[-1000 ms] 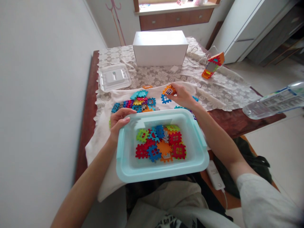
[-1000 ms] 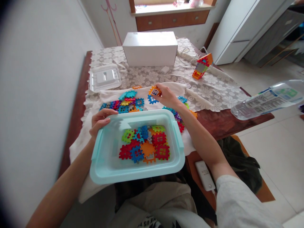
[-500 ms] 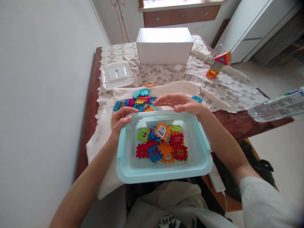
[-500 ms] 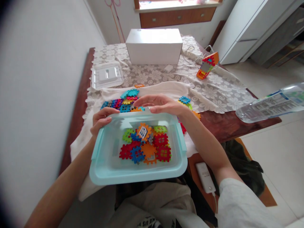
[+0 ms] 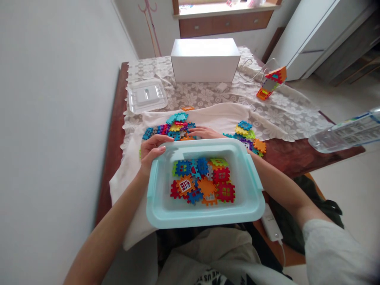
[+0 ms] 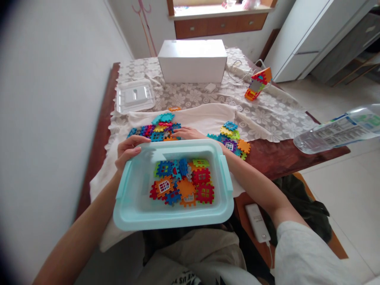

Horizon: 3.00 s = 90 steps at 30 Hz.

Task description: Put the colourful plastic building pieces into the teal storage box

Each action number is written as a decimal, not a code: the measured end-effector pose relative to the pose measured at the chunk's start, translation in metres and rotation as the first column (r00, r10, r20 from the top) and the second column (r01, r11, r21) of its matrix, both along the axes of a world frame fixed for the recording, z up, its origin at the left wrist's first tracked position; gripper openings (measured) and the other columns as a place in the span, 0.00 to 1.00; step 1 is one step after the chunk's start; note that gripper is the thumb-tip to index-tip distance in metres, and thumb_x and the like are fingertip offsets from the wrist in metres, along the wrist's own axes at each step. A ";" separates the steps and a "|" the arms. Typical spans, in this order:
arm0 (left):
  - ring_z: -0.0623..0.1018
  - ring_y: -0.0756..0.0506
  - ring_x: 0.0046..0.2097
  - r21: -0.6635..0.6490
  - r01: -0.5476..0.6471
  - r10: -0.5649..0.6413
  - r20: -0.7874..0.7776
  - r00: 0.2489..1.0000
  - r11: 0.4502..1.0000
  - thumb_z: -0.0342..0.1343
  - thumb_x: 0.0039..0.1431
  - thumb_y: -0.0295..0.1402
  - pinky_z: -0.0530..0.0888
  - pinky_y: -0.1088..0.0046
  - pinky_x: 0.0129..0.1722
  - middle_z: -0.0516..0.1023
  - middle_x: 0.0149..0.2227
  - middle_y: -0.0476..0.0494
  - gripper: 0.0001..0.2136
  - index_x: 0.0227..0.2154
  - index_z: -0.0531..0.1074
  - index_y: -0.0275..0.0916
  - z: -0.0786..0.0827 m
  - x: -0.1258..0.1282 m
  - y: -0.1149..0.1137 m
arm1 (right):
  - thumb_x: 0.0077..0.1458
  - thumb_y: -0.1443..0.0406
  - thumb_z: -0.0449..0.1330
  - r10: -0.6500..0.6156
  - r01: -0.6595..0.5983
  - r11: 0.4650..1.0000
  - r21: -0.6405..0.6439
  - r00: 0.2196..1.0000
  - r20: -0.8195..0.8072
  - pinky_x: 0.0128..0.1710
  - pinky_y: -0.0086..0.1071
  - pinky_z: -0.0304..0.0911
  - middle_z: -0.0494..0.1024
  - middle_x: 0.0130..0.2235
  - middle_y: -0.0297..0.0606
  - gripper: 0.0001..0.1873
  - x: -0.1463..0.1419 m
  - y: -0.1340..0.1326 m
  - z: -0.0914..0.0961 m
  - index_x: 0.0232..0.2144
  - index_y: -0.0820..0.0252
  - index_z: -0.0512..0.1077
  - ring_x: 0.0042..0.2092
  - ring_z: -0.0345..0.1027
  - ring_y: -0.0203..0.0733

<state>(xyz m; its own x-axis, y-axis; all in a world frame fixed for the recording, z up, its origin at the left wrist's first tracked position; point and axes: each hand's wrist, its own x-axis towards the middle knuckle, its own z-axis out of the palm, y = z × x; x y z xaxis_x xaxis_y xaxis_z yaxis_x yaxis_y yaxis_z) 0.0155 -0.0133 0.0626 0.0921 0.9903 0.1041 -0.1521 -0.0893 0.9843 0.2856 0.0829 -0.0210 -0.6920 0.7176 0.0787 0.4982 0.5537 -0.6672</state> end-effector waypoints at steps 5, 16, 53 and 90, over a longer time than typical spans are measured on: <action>0.73 0.47 0.24 0.006 -0.008 0.009 -0.009 1.000 1.000 0.63 0.43 0.37 0.63 0.73 0.22 0.83 0.27 0.44 0.13 0.32 0.86 0.39 0.000 0.000 0.000 | 0.56 0.62 0.67 0.048 -0.046 0.999 0.020 0.991 -0.125 0.63 0.48 0.69 0.82 0.58 0.45 0.14 0.005 0.001 0.007 0.45 0.54 0.83 0.59 0.77 0.52; 0.73 0.47 0.24 -0.004 -0.004 0.004 0.001 1.000 1.000 0.64 0.43 0.37 0.64 0.73 0.22 0.83 0.27 0.44 0.13 0.32 0.86 0.38 0.000 0.000 0.000 | 0.62 0.49 0.61 -0.204 0.158 0.966 -0.206 0.952 -0.227 0.38 0.34 0.70 0.86 0.38 0.38 0.20 0.005 -0.022 0.038 0.41 0.57 0.82 0.37 0.76 0.43; 0.73 0.49 0.24 0.002 0.004 -0.004 0.031 1.000 1.000 0.65 0.42 0.36 0.64 0.76 0.22 0.83 0.26 0.46 0.13 0.32 0.87 0.39 -0.002 0.000 0.001 | 0.64 0.38 0.59 -0.305 0.218 0.941 -0.259 0.877 -0.372 0.30 0.30 0.54 0.71 0.30 0.32 0.31 0.011 -0.026 0.056 0.36 0.61 0.74 0.32 0.60 0.36; 0.73 0.47 0.26 0.029 0.003 -0.002 -0.010 1.000 1.000 0.63 0.46 0.37 0.66 0.74 0.24 0.83 0.29 0.44 0.13 0.34 0.86 0.38 -0.004 -0.002 -0.001 | 0.63 0.42 0.68 -0.759 0.088 0.612 -0.786 0.346 -0.552 0.28 0.25 0.71 0.76 0.26 0.30 0.26 0.014 -0.014 0.055 0.39 0.60 0.80 0.26 0.69 0.32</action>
